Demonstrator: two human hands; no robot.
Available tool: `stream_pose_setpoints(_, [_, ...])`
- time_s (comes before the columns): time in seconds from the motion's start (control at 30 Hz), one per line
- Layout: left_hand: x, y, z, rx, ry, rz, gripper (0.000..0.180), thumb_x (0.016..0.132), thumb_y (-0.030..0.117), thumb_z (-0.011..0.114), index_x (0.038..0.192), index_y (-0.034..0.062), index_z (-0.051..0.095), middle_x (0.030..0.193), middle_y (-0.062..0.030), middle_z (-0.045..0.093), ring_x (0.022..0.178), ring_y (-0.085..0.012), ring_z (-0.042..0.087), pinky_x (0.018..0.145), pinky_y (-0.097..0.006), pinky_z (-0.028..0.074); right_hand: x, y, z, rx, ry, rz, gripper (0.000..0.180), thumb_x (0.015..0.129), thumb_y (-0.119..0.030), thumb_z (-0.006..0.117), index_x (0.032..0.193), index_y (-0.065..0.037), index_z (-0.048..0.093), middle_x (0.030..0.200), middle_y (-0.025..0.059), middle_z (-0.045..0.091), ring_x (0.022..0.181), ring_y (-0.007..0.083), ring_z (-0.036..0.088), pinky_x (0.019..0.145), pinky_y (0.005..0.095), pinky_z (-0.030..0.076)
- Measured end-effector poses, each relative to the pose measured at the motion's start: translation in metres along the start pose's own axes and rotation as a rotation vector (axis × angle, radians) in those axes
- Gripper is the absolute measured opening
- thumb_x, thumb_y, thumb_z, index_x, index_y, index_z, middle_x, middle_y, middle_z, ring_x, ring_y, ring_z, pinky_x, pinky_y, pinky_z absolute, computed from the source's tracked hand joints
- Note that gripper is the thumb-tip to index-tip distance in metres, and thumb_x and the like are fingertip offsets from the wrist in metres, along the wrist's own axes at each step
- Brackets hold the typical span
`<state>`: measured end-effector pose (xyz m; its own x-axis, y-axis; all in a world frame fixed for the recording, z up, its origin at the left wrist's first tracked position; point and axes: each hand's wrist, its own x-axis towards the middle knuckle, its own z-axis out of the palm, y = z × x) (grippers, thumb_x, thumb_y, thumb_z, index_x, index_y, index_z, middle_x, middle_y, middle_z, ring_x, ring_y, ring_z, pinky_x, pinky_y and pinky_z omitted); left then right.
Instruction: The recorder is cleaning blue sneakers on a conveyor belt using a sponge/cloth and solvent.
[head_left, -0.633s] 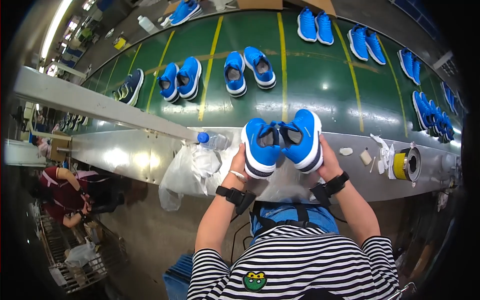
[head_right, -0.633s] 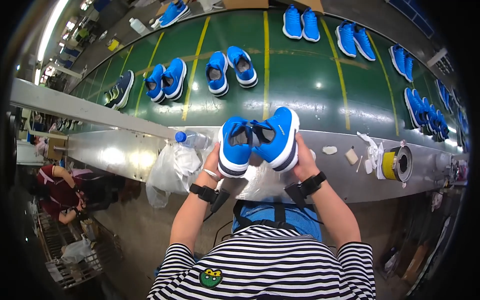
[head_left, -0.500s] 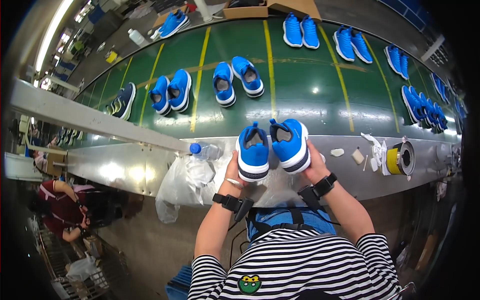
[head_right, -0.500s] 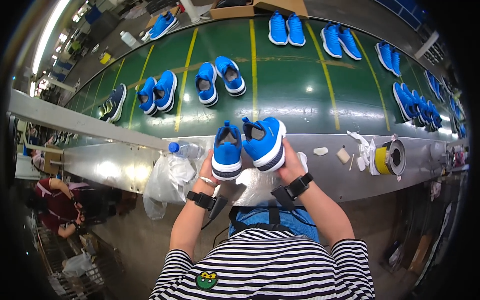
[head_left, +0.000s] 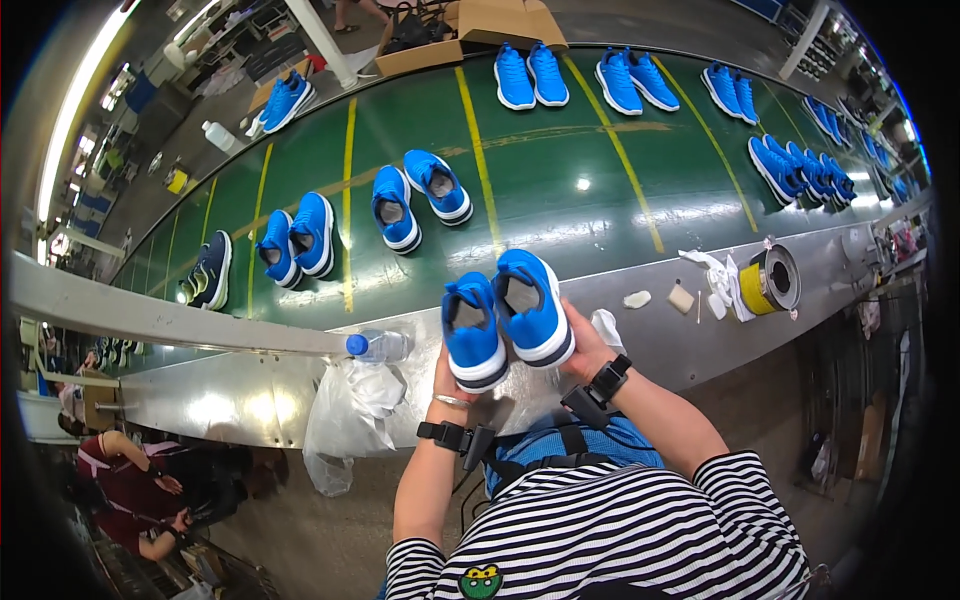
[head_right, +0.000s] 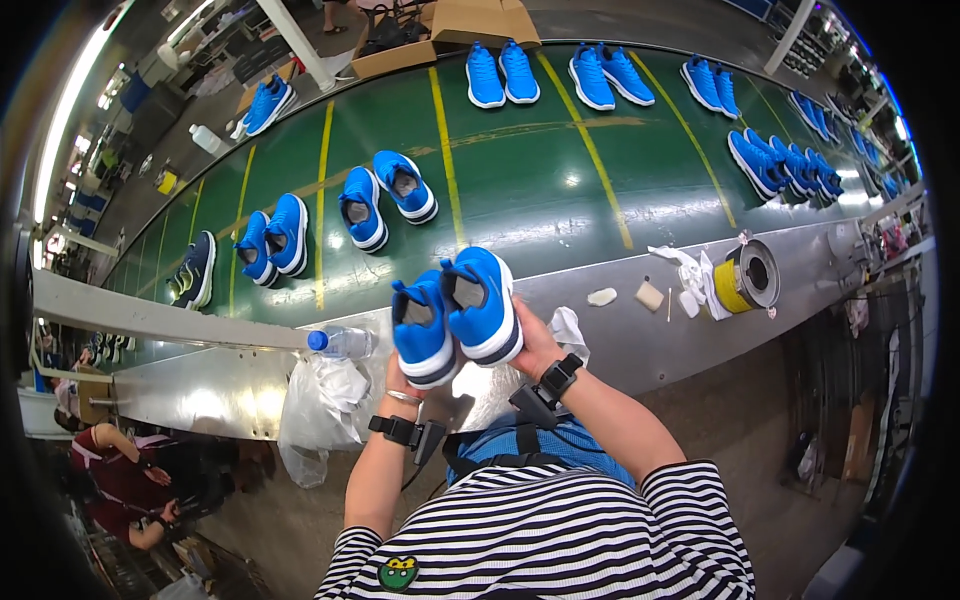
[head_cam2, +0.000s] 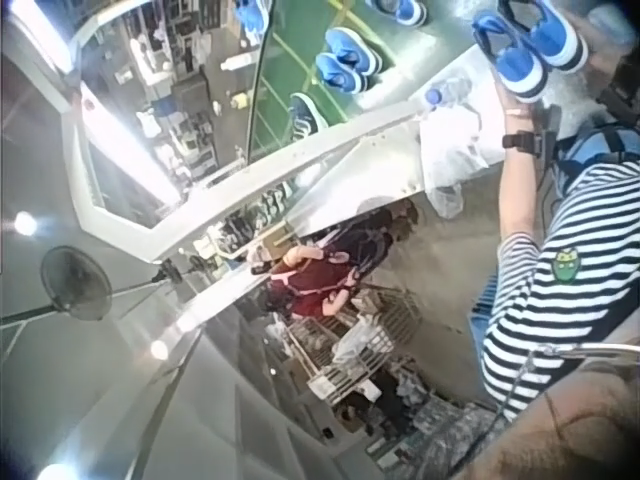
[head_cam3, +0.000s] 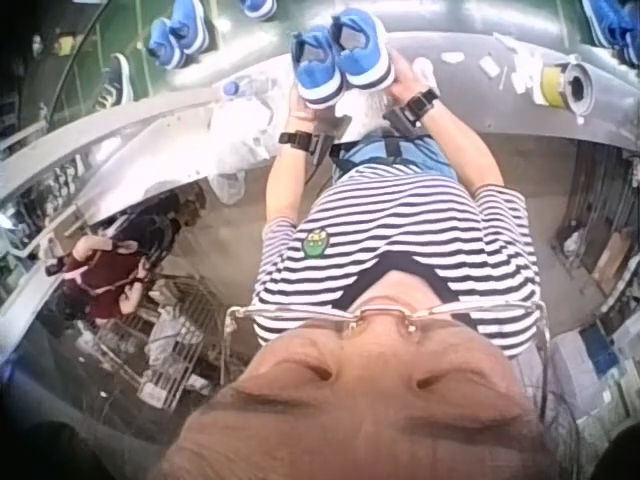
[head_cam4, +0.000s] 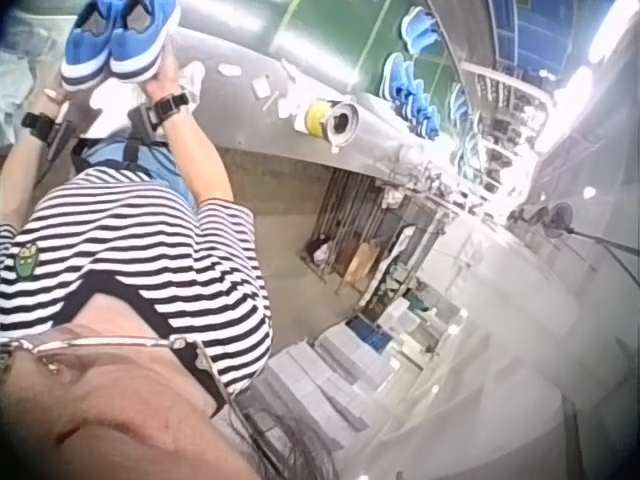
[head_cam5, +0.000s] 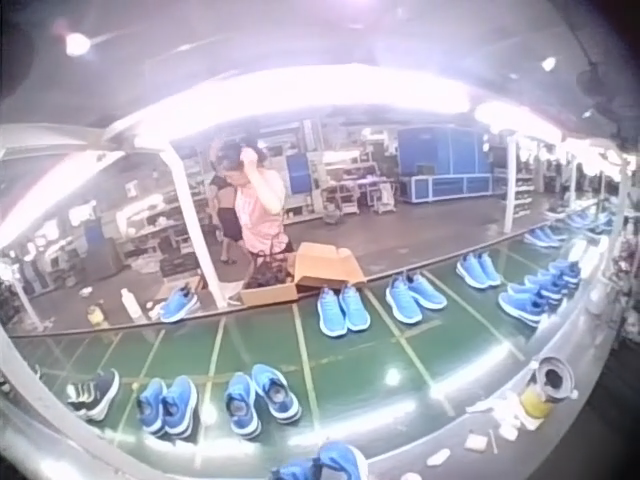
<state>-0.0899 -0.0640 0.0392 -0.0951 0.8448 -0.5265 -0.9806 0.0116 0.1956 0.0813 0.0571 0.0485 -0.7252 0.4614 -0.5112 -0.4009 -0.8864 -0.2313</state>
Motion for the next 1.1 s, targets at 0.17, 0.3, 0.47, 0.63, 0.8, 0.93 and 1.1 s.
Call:
stream_pose_setpoints(0.17, [0.015, -0.019, -0.047, 0.861, 0.562, 0.303, 0.049, 0.094, 0.037, 0.037, 0.116, -0.0044, 0.049, 0.109, -0.0137, 0.058, 0.103, -0.0211, 0.055, 0.083, -0.032, 0.045, 0.007, 0.010, -0.051, -0.728, 0.266, -0.181, 0.032, 0.096, -0.022, 0.036, 0.117, -0.003, 0.050, 0.107, 0.0073, 0.059, 0.090, 0.0152, 0.058, 0.079, 0.0284, 0.047])
stream_pose_setpoints(0.3, [0.004, -0.025, -0.054, 0.853, 0.386, 0.368, 0.053, 0.090, 0.045, 0.043, 0.127, 0.0075, 0.043, 0.123, -0.0086, 0.050, 0.111, -0.0191, 0.048, 0.089, -0.034, 0.040, -0.007, 0.011, -0.056, -0.981, 0.279, -0.156, 0.026, 0.093, -0.016, 0.042, 0.111, -0.001, 0.053, 0.099, 0.0065, 0.060, 0.083, 0.0133, 0.057, 0.073, 0.0255, 0.046])
stream_pose_setpoints(0.47, [-0.019, -0.024, -0.035, 0.834, 0.376, 0.299, 0.064, 0.089, 0.034, 0.051, 0.133, -0.0070, 0.028, 0.127, -0.0178, 0.045, 0.116, -0.0223, 0.043, 0.098, -0.029, 0.032, -0.064, 0.003, -0.016, -1.391, 0.285, -0.661, 0.023, 0.083, -0.011, 0.054, 0.104, -0.002, 0.054, 0.088, 0.0120, 0.058, 0.081, 0.0200, 0.057, 0.071, 0.0305, 0.046])
stream_pose_setpoints(0.63, [-0.018, -0.027, -0.051, 1.180, 0.155, 0.426, 0.063, 0.080, 0.014, 0.058, 0.134, -0.0001, 0.027, 0.121, -0.0160, 0.048, 0.109, -0.0218, 0.048, 0.091, -0.030, 0.039, -0.087, 0.028, 0.015, -1.822, -0.201, -0.686, 0.036, 0.077, -0.011, 0.060, 0.112, -0.005, 0.052, 0.085, 0.0123, 0.056, 0.084, 0.0257, 0.055, 0.078, 0.0362, 0.043])
stream_pose_setpoints(0.8, [-0.028, -0.005, -0.034, 0.765, 0.402, 0.057, 0.045, 0.070, -0.002, 0.049, 0.115, 0.0029, 0.044, 0.102, -0.0136, 0.053, 0.094, -0.0289, 0.056, 0.080, -0.046, 0.050, -0.064, 0.040, -0.002, -2.201, -0.304, -0.512, 0.057, 0.074, -0.006, 0.055, 0.129, -0.011, 0.039, 0.083, 0.0111, 0.055, 0.083, 0.0258, 0.053, 0.082, 0.0393, 0.035])
stream_pose_setpoints(0.93, [-0.040, 0.004, -0.044, 0.443, 0.307, 0.035, 0.043, 0.071, 0.000, 0.048, 0.114, 0.0028, 0.044, 0.106, -0.0167, 0.052, 0.094, -0.0351, 0.056, 0.078, -0.058, 0.047, -0.081, 0.026, -0.018, -2.013, -0.321, -0.547, 0.058, 0.075, 0.000, 0.052, 0.130, -0.009, 0.036, 0.081, 0.0120, 0.054, 0.082, 0.0297, 0.053, 0.091, 0.0438, 0.033])
stream_pose_setpoints(1.1, [-0.041, 0.003, -0.051, 0.447, 0.310, 0.028, 0.047, 0.071, 0.001, 0.049, 0.117, 0.0048, 0.042, 0.107, -0.0165, 0.052, 0.095, -0.0347, 0.056, 0.077, -0.059, 0.048, -0.089, 0.018, -0.024, -1.924, -0.307, -0.481, 0.063, 0.077, -0.002, 0.055, 0.134, -0.010, 0.031, 0.083, 0.0131, 0.053, 0.084, 0.0307, 0.053, 0.098, 0.0475, 0.028])
